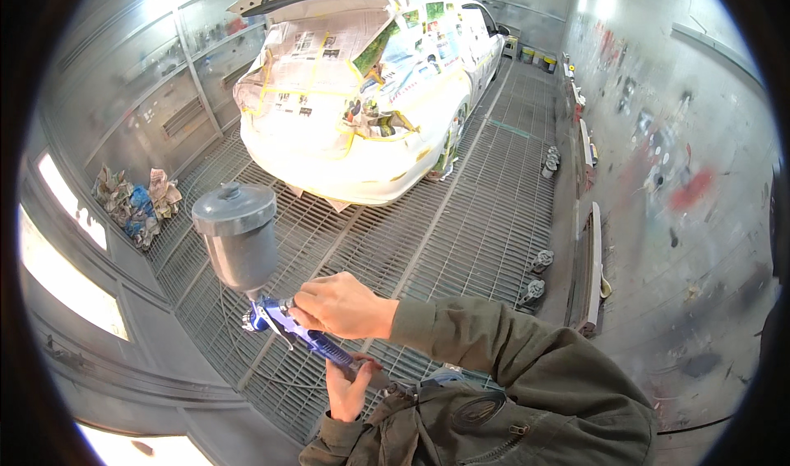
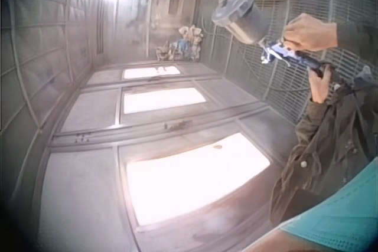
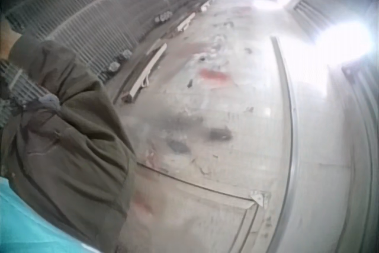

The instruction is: The person enters a paint booth, connects a spray gun to an air hose, and wipes the hood of a white car with a cloth. They then spray paint the hood and front bumper area while moving around the vehicle.

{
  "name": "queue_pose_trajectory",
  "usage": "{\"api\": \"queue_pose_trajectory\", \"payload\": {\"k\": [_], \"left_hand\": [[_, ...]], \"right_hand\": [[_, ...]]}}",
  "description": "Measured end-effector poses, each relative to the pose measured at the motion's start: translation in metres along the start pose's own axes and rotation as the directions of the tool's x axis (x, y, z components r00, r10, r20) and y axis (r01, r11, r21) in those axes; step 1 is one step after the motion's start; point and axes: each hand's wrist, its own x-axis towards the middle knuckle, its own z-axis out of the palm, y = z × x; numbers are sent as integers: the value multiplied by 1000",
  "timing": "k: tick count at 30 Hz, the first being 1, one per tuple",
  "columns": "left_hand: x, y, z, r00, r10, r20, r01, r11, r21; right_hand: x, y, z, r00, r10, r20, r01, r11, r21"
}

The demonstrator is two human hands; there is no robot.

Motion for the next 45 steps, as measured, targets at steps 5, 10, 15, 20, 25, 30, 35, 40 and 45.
{"api": "queue_pose_trajectory", "payload": {"k": [5, 10, 15, 20, 25, 30, 35, 40, 45], "left_hand": [[-1, -2, 1, 1000, 23, -20, -24, 999, -25], [-3, 6, 8, 999, 27, -21, -27, 1000, -5], [-6, 4, 10, 999, 26, -19, -26, 999, 32], [-8, -2, 9, 998, 29, -53, -28, 999, 17], [-11, 1, 8, 998, 16, -66, -15, 1000, 14], [-12, 8, 11, 996, -10, -90, 11, 1000, 6], [-12, 2, 11, 997, -19, -76, 15, 998, -53], [-12, -8, 1, 997, -1, -71, -3, 999, -50], [-15, -7, -4, 998, -21, -57, 18, 998, -54]], "right_hand": [[2, -9, -20, 993, 47, 110, -38, 996, -82], [1, -9, -26, 994, -29, 101, 28, 1000, 4], [-7, -3, -8, 1000, -10, -5, 10, 1000, 23], [-5, -11, -9, 994, 83, 65, -82, 997, -11], [-3, -19, -24, 996, 63, 59, -65, 997, 37], [-7, -11, -8, 999, -34, -22, 35, 998, 57], [-8, -7, 3, 1000, -2, -14, 1, 999, -42], [-7, -13, 6, 998, 62, 7, -61, 995, -76], [-9, -16, 7, 994, 64, -93, -54, 993, 106]]}}
